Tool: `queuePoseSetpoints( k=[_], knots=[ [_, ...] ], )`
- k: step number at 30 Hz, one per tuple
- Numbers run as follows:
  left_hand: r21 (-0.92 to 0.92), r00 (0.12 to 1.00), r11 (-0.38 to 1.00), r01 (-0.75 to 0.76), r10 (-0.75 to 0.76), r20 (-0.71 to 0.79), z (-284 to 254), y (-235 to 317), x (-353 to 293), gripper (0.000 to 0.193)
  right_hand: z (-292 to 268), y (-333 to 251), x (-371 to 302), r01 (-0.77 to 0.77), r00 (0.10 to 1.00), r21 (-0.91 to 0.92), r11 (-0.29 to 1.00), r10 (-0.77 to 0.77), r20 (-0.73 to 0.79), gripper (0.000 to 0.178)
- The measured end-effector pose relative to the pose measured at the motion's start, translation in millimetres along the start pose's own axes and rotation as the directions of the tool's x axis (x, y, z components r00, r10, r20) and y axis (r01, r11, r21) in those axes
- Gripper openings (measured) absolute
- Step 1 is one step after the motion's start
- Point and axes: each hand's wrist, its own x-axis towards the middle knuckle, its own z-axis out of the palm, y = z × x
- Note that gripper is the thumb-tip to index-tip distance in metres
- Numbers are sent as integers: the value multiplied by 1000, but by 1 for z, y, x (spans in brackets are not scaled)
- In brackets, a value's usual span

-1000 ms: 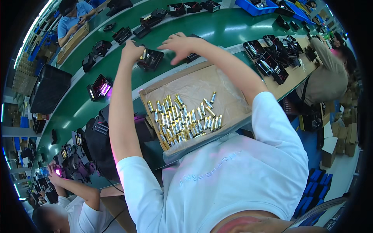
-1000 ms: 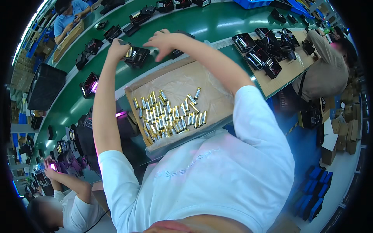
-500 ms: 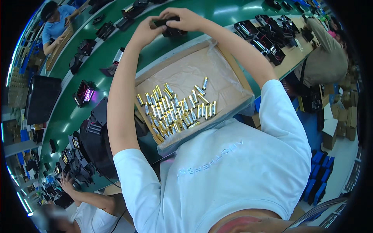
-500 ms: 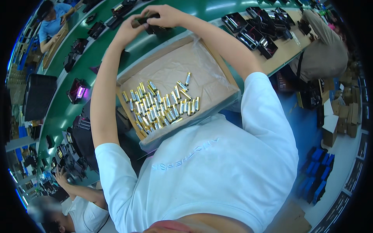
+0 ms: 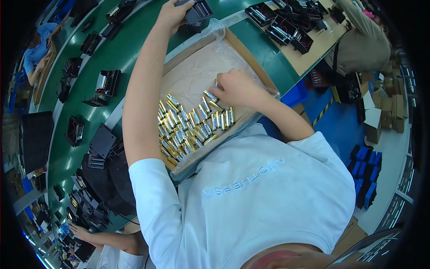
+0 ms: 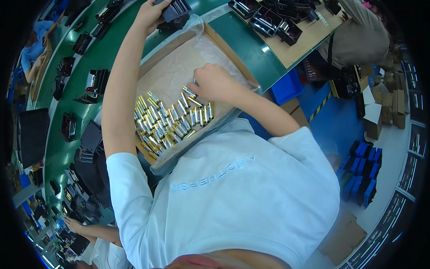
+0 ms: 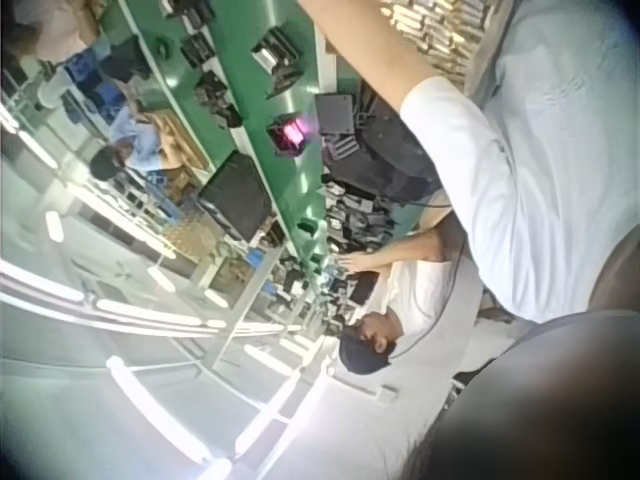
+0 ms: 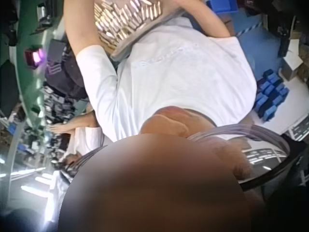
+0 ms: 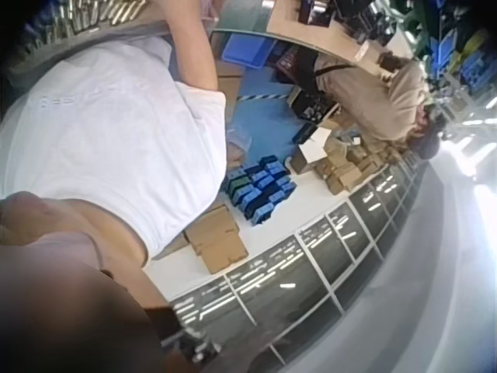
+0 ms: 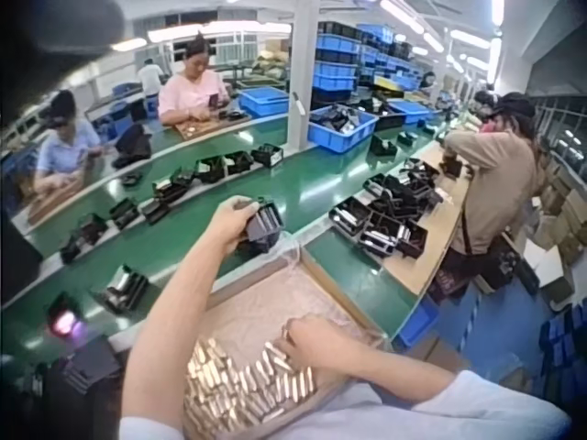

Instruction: Assembling small cylindrical components into black plastic housings at a factory workstation.

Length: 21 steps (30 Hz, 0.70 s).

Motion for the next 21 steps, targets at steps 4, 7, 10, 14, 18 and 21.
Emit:
queuePoseSetpoints(
  k=[4, 7, 10, 14, 18, 21],
  knots=[
    [-72, 999, 997, 11, -14, -43, 4, -8, 1, 26, 9, 2, -1, -31, 999, 54, 998, 34, -41, 33],
    [-154, 996, 985, 75, -80, -25, -2, -11, 2, 26, 4, -2, -5, -17, 999, 7, 1000, 17, -43, 33],
    [-223, 993, 969, 103, -113, -31, -3, -7, -4, 26, 5, -6, -4, 7, 999, -26, 1000, -8, -44, 33],
    [-344, 986, 931, 122, -152, -63, -3, -2, -13, 26, 7, -9, -1, 58, 997, -70, 996, -61, -41, 35],
    [-340, 991, 936, 89, -117, -63, -15, -10, -11, 28, 0, -4, -6, 91, 994, -60, 994, -87, 67, 34],
    [-340, 994, 938, 68, -91, -54, -21, -19, -10, 31, -3, -13, -16, 82, 995, -105, 991, -76, 63, 34]
  ],
)
